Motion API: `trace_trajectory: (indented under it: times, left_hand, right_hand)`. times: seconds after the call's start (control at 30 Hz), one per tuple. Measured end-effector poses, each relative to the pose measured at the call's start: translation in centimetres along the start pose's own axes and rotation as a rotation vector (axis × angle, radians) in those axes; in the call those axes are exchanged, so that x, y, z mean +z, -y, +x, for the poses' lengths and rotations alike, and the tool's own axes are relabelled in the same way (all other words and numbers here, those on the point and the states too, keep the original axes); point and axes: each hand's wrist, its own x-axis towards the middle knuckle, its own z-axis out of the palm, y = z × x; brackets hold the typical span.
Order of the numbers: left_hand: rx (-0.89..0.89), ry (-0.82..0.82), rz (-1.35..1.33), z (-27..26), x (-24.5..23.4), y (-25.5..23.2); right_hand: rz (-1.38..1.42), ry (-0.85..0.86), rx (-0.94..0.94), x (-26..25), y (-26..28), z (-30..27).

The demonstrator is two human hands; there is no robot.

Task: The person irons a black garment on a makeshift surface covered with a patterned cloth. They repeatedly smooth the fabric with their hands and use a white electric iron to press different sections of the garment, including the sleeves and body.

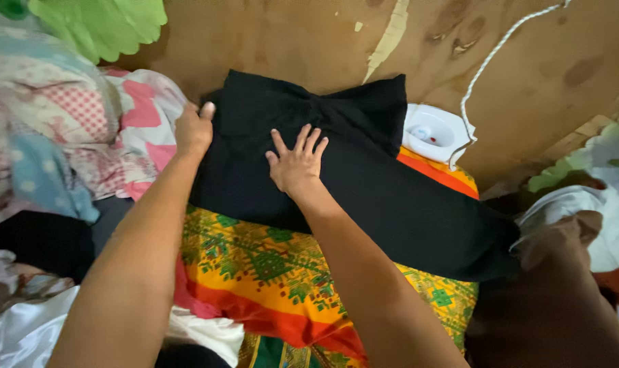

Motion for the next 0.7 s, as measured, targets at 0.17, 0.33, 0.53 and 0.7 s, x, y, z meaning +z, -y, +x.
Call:
trace_trajectory:
  times: [0.17,0.33,0.53,0.7]
  left_hand:
    - [-0.013,0.189,0.064,-1.1,-4.2,2.0]
    - [-0.015,0.003,0.107,-1.8,-4.5,0.7]
    - [-0.224,0.457,0.137,0.1,-1.3,7.1]
    - [-0.618,1.032,-0.081,-2.5,-5.0,9.6]
  right_hand:
    - [-0.053,-0.035,-0.011,-0.2,1.2,-1.1]
    - [-0.076,0.051,-0.029,-0.1,2.9,-3.1]
    - [-0.078,0.019,-0.216,0.9,4.7,-1.3]
    - [-0.099,0.025,-0.309,0.9,6.6,-1.5]
